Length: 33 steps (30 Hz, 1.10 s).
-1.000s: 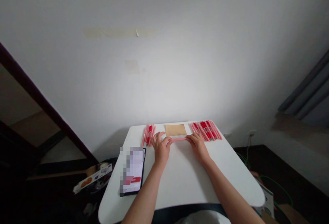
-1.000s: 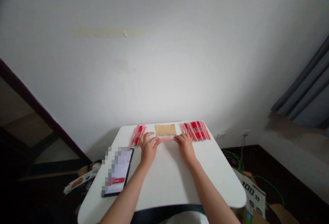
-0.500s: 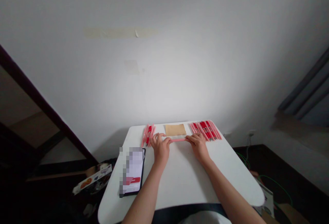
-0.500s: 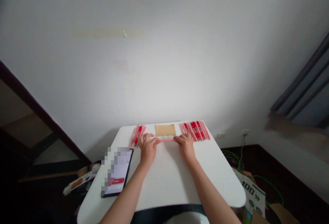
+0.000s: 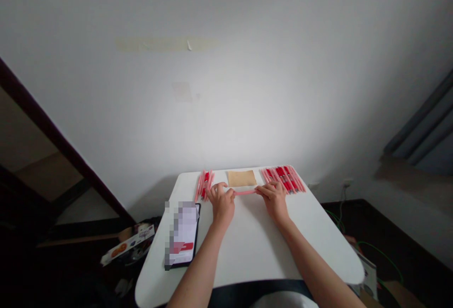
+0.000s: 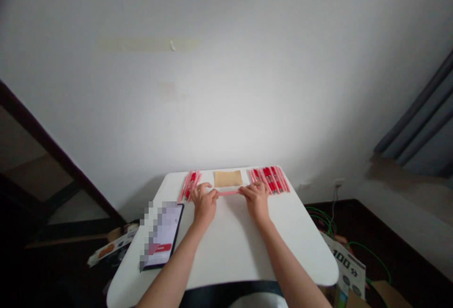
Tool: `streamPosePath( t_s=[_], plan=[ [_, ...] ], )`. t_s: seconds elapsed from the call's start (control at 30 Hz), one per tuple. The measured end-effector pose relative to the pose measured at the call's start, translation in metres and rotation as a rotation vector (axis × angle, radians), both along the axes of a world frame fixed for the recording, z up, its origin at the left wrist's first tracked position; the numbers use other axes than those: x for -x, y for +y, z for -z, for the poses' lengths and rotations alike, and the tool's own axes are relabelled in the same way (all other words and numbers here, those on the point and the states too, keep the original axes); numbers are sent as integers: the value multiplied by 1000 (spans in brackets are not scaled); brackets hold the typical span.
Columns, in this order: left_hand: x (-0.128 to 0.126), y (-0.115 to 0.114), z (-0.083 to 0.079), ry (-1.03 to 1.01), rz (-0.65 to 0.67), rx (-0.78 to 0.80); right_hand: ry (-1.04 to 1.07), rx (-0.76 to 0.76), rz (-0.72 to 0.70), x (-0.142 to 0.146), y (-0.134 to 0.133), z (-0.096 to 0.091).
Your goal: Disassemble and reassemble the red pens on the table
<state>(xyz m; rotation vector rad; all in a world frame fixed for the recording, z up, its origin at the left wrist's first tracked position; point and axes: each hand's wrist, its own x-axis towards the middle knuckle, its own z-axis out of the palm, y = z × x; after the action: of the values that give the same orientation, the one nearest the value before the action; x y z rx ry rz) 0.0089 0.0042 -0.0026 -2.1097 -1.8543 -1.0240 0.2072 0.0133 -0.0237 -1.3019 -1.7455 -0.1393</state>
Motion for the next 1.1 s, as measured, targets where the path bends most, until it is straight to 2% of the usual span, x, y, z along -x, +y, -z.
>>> streamPosePath(
  t_s=[0.33,0.6,0.83,1.1],
  plan=[
    [0,-3,-3,-4,5,-49,49,20,-5,-2,1,3],
    [0,-1,0,12,-43,-70,48,28,-22,-3,4,6],
    [0,0,2,17,-55,-21,39,10,-7,-2,2,3],
    [0,-4,-3,7,-46,-7,49,6,-15,-4,4,5]
  ],
)
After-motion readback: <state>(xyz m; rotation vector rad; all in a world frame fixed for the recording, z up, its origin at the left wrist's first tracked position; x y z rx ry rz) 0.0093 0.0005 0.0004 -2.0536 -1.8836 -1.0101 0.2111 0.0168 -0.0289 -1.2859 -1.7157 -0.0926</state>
